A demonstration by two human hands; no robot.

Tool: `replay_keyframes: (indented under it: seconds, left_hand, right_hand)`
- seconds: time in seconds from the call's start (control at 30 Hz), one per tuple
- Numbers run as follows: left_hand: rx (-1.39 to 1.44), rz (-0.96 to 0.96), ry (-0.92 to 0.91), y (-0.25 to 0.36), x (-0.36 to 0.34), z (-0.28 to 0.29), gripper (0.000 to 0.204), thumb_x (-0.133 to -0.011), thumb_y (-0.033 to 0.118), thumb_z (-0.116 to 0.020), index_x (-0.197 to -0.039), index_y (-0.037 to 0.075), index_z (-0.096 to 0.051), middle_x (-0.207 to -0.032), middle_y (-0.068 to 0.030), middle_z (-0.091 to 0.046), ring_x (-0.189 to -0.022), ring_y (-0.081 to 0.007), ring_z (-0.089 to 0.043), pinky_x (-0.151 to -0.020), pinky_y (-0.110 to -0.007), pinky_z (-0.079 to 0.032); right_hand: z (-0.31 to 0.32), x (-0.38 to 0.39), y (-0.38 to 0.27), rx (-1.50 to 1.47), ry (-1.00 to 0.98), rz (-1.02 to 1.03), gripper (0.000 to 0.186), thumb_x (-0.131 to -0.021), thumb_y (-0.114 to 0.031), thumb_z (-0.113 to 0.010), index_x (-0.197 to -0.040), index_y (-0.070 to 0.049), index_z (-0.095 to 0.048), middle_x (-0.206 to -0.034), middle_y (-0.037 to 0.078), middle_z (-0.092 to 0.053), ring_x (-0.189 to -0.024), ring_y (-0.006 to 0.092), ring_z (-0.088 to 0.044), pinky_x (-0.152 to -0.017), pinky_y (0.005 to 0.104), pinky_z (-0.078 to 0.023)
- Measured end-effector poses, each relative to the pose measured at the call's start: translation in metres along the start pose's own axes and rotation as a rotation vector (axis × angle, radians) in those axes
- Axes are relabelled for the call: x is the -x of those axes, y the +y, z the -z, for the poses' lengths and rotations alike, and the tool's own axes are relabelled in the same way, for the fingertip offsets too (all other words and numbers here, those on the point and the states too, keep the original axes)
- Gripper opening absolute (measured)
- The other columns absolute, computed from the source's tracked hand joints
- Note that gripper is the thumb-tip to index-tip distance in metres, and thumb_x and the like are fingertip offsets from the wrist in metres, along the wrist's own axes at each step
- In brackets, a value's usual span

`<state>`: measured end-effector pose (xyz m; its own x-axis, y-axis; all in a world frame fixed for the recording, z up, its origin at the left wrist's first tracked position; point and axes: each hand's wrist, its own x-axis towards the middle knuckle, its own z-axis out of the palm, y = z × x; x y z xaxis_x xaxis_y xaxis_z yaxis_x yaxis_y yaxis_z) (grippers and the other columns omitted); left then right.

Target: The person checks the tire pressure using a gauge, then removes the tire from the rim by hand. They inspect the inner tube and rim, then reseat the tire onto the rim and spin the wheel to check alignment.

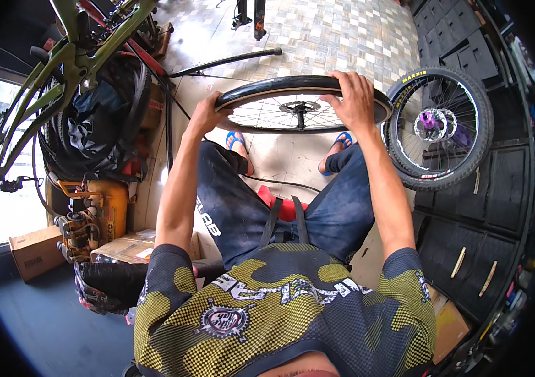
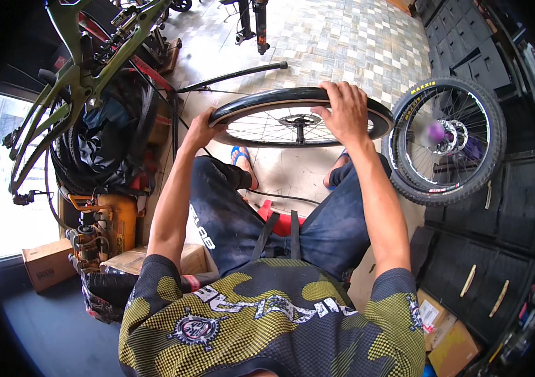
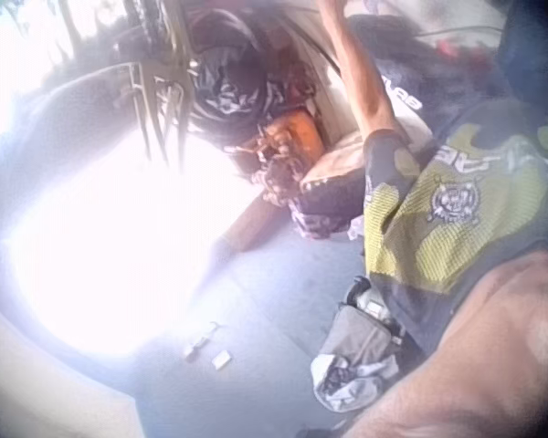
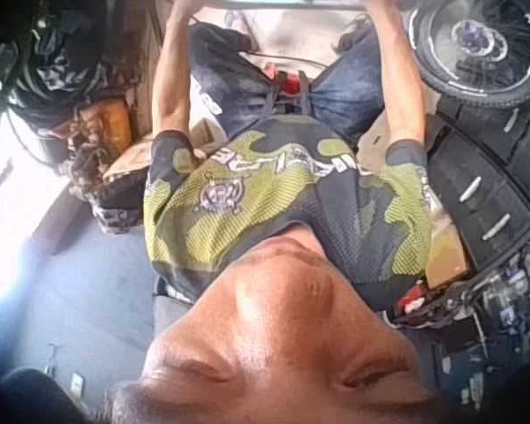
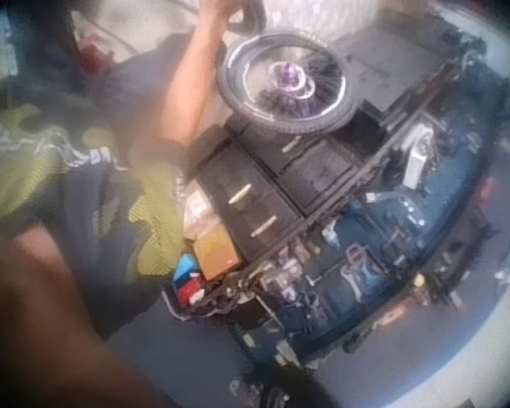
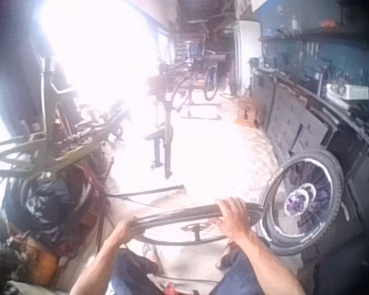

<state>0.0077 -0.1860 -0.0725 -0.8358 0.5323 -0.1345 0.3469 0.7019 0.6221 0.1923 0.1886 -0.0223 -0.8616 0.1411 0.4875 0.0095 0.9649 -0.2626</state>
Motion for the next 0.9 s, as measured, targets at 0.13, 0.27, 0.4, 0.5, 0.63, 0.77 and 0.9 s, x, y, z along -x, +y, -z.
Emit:
replay_keyframes:
  seconds: [0.13,0.27,0.4,0.5,0.63,0.77,0.9]
  left_hand:
    - [-0.003,-0.236,0.056,0.042,-0.012,0.032,0.037,-0.083,0.022,-0.09,-0.112,0.003,-0.075,-0.093,-0.0238,-0.076,-0.091,-0.0388,-0.074,-0.082,-0.046,-0.057]
    - [-0.072,-0.438,0.246,0.132,0.006,0.107,0.052,-0.09,0.03,-0.084,-0.13,0.001,-0.068,-0.107,-0.0249,-0.075,-0.102,-0.0441,-0.072,-0.091,-0.046,-0.056]
    - [-0.274,-0.601,0.371,0.205,-0.003,0.097,0.056,-0.091,0.027,-0.081,-0.14,0.009,-0.064,-0.127,-0.016,-0.073,-0.12,-0.0359,-0.068,-0.105,-0.049,-0.049]
    - [-0.523,-0.522,0.339,0.193,-0.022,-0.003,0.054,-0.087,0.021,-0.082,-0.136,0.01,-0.063,-0.126,-0.0115,-0.071,-0.121,-0.033,-0.065,-0.104,-0.049,-0.046]
    - [-0.649,-0.548,0.426,0.236,-0.035,-0.052,0.057,-0.083,0.02,-0.077,-0.137,0.008,-0.061,-0.119,-0.0115,-0.067,-0.115,-0.0312,-0.062,-0.098,-0.045,-0.046]
    - [-0.453,-0.695,0.362,0.243,-0.041,-0.09,0.068,-0.079,0.017,-0.082,-0.141,0.002,-0.057,-0.125,-0.0159,-0.064,-0.119,-0.0351,-0.062,-0.105,-0.044,-0.047]
    - [-0.158,-0.637,0.324,0.213,-0.01,-0.04,0.092,-0.082,0.023,-0.089,-0.161,0.012,-0.044,-0.151,-0.0199,-0.054,-0.14,-0.041,-0.053,-0.119,-0.052,-0.042]
  right_hand:
    - [0.024,-0.01,0.027,0.016,0.066,-0.004,0.06,-0.083,-0.046,-0.086,-0.132,-0.016,-0.068,-0.119,0.01,-0.071,-0.116,0.0323,-0.065,-0.104,0.0478,-0.045]
    - [0.08,-0.02,0.036,-0.27,0.234,-0.012,0.062,-0.086,-0.036,-0.09,-0.136,-0.007,-0.065,-0.119,0.017,-0.073,-0.111,0.0377,-0.07,-0.096,0.045,-0.054]
    - [0.068,0.02,0.08,-0.284,0.234,-0.241,0.066,-0.09,-0.037,-0.088,-0.136,0.003,-0.063,-0.123,0.023,-0.073,-0.114,0.041,-0.07,-0.101,0.0451,-0.053]
    - [0.031,0.051,0.095,-0.063,-0.158,-0.417,0.095,-0.085,-0.052,-0.087,-0.152,0.004,-0.05,-0.14,0.031,-0.063,-0.129,0.0475,-0.061,-0.111,0.0502,-0.047]
    - [0.027,0.012,0.034,0.044,0.001,-0.128,0.113,-0.076,-0.048,-0.092,-0.163,0.0,-0.038,-0.151,0.027,-0.055,-0.144,0.0446,-0.048,-0.12,0.0533,-0.037]
    - [0.013,-0.011,-0.013,-0.114,0.046,0.023,0.108,-0.077,-0.028,-0.092,-0.167,-0.013,-0.033,-0.147,0.018,-0.056,-0.14,0.0373,-0.051,-0.117,0.0529,-0.039]
    - [0.001,0.007,0.02,0.033,-0.087,-0.065,0.091,-0.079,-0.03,-0.091,-0.158,-0.015,-0.047,-0.129,0.013,-0.062,-0.123,0.0357,-0.058,-0.108,0.0511,-0.043]
